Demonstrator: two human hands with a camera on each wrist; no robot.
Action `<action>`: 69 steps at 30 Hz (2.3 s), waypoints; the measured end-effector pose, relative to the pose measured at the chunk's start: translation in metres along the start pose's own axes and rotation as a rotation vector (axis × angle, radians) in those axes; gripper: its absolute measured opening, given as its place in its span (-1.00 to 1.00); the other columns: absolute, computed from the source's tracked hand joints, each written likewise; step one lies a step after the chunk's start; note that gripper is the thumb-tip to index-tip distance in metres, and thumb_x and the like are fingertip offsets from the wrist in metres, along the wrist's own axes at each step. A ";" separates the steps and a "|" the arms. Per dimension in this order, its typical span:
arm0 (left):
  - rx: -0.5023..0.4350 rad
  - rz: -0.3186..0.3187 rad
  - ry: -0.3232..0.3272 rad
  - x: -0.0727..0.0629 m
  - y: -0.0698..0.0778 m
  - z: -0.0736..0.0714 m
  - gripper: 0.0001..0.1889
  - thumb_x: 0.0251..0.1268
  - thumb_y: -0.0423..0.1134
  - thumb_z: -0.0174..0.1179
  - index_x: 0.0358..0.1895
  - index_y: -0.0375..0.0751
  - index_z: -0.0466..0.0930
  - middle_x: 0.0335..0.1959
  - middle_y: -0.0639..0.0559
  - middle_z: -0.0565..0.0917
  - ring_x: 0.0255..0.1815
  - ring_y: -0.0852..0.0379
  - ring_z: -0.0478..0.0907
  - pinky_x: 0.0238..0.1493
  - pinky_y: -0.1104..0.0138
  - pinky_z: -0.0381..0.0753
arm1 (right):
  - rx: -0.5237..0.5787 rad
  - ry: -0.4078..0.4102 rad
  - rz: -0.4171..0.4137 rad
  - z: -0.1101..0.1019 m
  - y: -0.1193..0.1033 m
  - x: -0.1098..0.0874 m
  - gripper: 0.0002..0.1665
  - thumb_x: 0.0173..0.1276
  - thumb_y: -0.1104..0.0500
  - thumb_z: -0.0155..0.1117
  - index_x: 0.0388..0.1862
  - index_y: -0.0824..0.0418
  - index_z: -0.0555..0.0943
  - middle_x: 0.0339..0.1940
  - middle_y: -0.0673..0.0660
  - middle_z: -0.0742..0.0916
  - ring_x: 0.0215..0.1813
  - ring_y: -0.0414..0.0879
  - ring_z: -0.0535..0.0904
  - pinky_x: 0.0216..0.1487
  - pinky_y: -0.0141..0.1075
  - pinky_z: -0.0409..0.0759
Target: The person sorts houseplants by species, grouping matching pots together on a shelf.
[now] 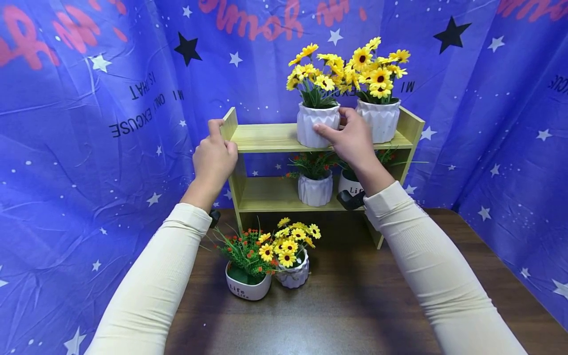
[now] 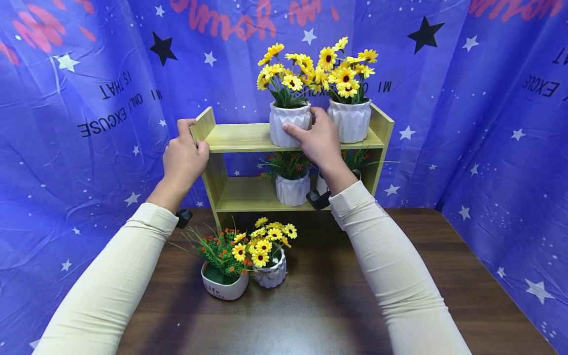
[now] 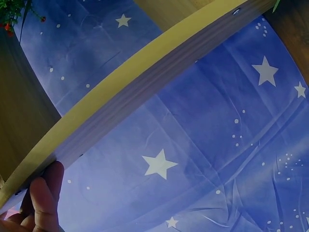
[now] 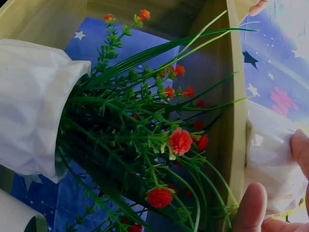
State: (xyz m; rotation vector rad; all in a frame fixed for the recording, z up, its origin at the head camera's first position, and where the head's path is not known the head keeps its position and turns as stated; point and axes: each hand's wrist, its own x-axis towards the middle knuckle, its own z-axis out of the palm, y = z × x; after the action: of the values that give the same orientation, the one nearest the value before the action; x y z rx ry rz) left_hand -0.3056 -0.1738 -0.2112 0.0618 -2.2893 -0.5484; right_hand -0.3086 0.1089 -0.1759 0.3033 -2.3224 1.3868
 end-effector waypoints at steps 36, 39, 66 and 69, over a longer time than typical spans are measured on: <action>0.001 0.010 0.014 0.001 0.001 0.001 -0.52 0.14 -0.21 -0.09 0.20 0.00 0.20 -0.45 -0.31 0.59 -0.52 -0.28 0.49 -0.52 -0.05 0.38 | 0.396 0.104 -0.015 0.055 0.103 -0.165 -0.60 0.15 0.22 0.35 -0.03 0.31 0.52 -0.08 0.17 0.64 0.00 0.04 0.55 -0.11 -0.38 0.51; 0.006 0.004 0.016 0.001 0.000 0.001 -0.52 0.15 -0.21 -0.09 0.20 0.01 0.19 -0.44 -0.31 0.59 -0.51 -0.29 0.50 -0.52 -0.05 0.38 | 0.353 0.043 0.048 0.070 0.121 -0.179 -0.56 0.12 0.18 0.38 -0.02 0.26 0.52 -0.07 0.16 0.63 0.00 -0.01 0.55 -0.13 -0.36 0.53; 0.003 -0.001 0.019 0.000 -0.001 0.002 -0.53 0.15 -0.20 -0.08 0.19 0.02 0.19 -0.37 -0.33 0.61 -0.46 -0.31 0.52 -0.49 -0.07 0.40 | 0.261 -0.250 0.245 0.142 0.183 -0.226 -0.16 -0.07 0.10 0.50 0.17 0.34 0.33 0.00 0.27 0.59 0.01 0.07 0.53 -0.09 -0.18 0.50; 0.001 -0.001 0.023 0.001 0.000 0.002 -0.53 0.15 -0.20 -0.07 0.19 0.02 0.20 -0.37 -0.33 0.61 -0.47 -0.32 0.52 -0.49 -0.08 0.40 | 0.296 -0.241 0.276 0.145 0.184 -0.226 -0.13 -0.09 0.13 0.51 0.20 0.30 0.32 0.02 0.24 0.58 0.03 0.05 0.51 -0.05 -0.17 0.47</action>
State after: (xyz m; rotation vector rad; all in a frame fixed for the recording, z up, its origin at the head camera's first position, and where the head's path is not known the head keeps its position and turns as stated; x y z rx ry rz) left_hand -0.3077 -0.1736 -0.2122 0.0700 -2.2671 -0.5443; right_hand -0.2134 0.0645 -0.4841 0.2548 -2.4159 1.9322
